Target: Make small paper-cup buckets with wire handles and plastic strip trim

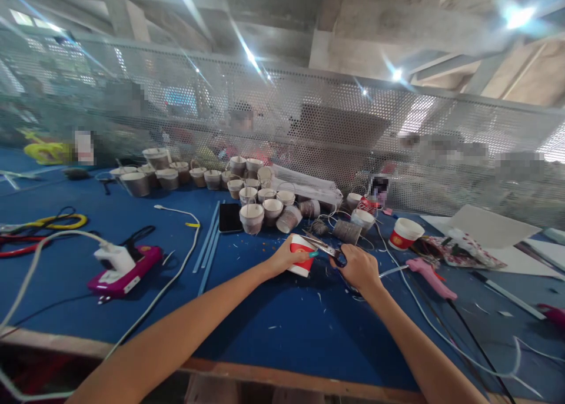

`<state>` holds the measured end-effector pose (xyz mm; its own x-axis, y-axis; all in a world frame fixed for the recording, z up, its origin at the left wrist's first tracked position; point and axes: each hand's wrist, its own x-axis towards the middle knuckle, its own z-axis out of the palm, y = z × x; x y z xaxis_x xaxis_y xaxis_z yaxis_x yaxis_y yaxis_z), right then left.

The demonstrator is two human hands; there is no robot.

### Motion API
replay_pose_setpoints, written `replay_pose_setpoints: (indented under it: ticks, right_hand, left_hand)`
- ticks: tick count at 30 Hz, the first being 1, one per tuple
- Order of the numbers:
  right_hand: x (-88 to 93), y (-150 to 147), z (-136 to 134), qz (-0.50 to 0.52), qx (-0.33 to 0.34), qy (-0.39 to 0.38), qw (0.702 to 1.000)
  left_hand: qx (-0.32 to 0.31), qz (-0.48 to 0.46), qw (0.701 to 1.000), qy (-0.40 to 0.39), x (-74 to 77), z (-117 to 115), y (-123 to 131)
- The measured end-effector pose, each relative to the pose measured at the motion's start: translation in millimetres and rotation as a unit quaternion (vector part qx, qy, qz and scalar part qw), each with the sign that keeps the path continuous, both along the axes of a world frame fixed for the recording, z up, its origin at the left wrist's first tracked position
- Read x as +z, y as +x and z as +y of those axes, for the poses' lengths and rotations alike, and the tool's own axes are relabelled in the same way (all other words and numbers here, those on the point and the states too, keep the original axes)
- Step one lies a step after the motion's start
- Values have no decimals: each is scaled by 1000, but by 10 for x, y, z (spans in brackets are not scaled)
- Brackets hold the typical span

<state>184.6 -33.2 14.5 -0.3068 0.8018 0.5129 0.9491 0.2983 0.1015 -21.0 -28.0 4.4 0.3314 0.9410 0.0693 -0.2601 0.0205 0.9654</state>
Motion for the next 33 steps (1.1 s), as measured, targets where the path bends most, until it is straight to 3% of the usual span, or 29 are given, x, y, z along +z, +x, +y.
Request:
replay_pose_setpoints:
  ticks: [9, 18, 33]
  right_hand:
    - [-6, 21, 1, -14, 5, 38, 999]
    - [-17, -19, -27, -23, 0, 29, 999]
    - [2, 0, -22, 4, 10, 17, 1000]
  left_hand:
    - [41, 16, 998, 46, -85, 60, -19]
    - [32, 38, 995, 83, -152, 74, -33]
    - [31, 47, 997, 62, -26, 16, -24]
